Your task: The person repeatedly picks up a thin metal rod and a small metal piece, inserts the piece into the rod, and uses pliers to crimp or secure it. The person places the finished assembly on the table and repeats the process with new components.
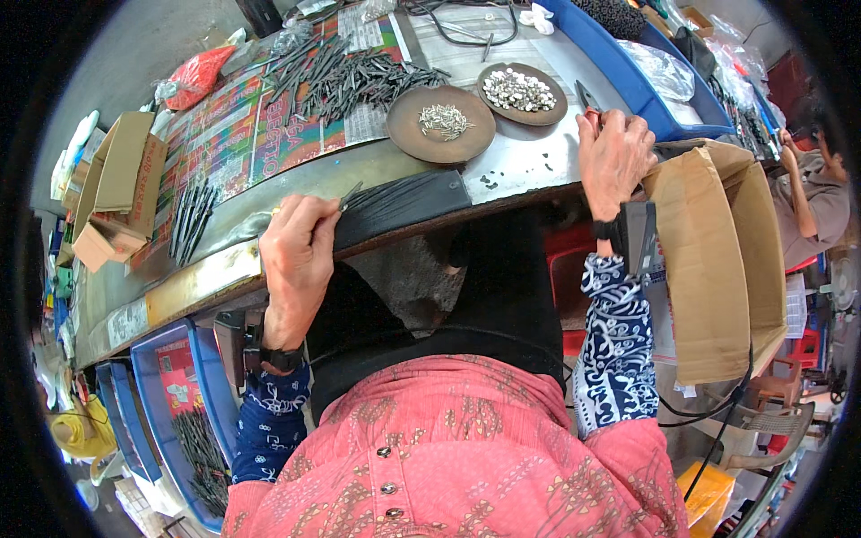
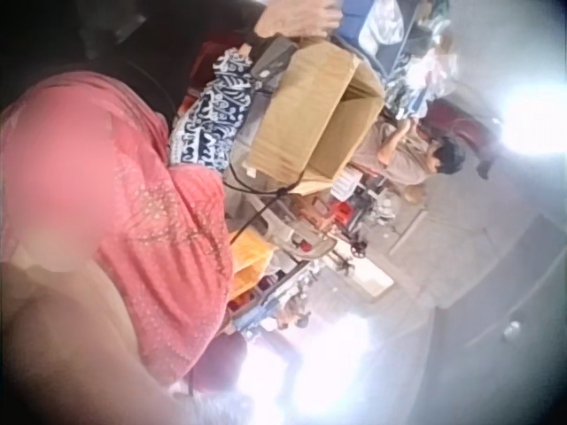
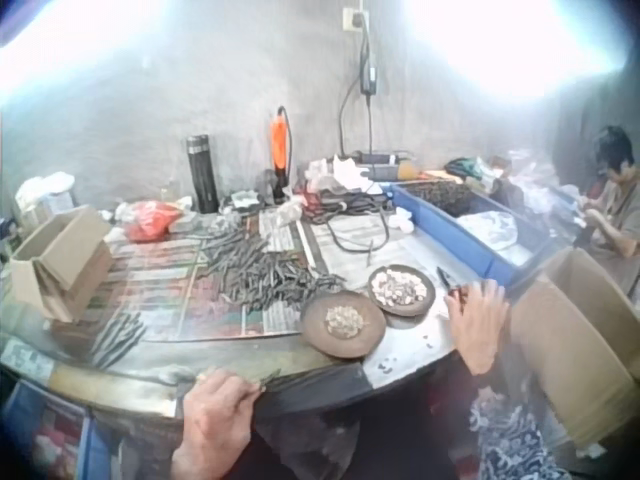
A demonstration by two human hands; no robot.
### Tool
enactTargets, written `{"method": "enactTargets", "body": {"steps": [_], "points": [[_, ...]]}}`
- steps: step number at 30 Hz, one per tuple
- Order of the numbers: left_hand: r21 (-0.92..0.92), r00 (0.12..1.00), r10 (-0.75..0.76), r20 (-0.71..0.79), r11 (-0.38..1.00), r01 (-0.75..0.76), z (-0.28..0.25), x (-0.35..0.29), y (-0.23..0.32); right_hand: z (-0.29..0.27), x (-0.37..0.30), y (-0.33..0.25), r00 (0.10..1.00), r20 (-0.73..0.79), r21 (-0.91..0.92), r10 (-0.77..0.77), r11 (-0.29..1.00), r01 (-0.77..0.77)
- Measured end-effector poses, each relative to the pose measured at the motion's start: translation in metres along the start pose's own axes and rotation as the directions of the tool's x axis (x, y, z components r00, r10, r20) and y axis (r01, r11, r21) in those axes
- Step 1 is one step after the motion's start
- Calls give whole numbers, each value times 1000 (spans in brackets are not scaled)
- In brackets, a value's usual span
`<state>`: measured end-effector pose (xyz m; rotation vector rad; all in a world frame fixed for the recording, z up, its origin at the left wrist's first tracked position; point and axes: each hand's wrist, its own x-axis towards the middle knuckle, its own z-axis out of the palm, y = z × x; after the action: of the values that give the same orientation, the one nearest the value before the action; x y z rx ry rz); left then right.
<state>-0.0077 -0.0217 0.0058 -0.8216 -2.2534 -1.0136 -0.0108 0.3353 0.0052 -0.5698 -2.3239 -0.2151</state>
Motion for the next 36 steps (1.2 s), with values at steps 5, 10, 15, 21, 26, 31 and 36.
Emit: {"method": "enactTargets", "body": {"steps": [5, 10, 15, 21, 26, 31, 36], "points": [[-293, 960, -281, -6, 918, 267, -14, -19, 22, -50, -31, -40, 938, -100, 364, -332, 865, 345], [-491, 900, -431, 56, 774, 401, -23, -26, 43, -98, -76, -110, 876, -80, 880, -476, 378, 286], [-612, 860, -495, 122, 645, 458, -32, -30, 58, -116, -91, -151, 864, -22, 993, -504, 92, 79], [-700, 856, -497, 138, 562, 440, -31, -40, 53, -117, -99, -165, 891, -63, 991, -449, 80, 111], [-792, 862, -480, 160, 459, 403, -33, -46, 48, -121, -99, -171, 884, -112, 977, -454, 112, 181], [-703, 895, -445, 21, 630, 330, -36, -45, 43, -126, -100, -182, 887, -43, 987, -460, 115, 108], [-389, 924, -367, -109, 871, 300, -53, -39, 26, -125, -97, -190, 857, -23, 990, -515, 109, 92]]}}
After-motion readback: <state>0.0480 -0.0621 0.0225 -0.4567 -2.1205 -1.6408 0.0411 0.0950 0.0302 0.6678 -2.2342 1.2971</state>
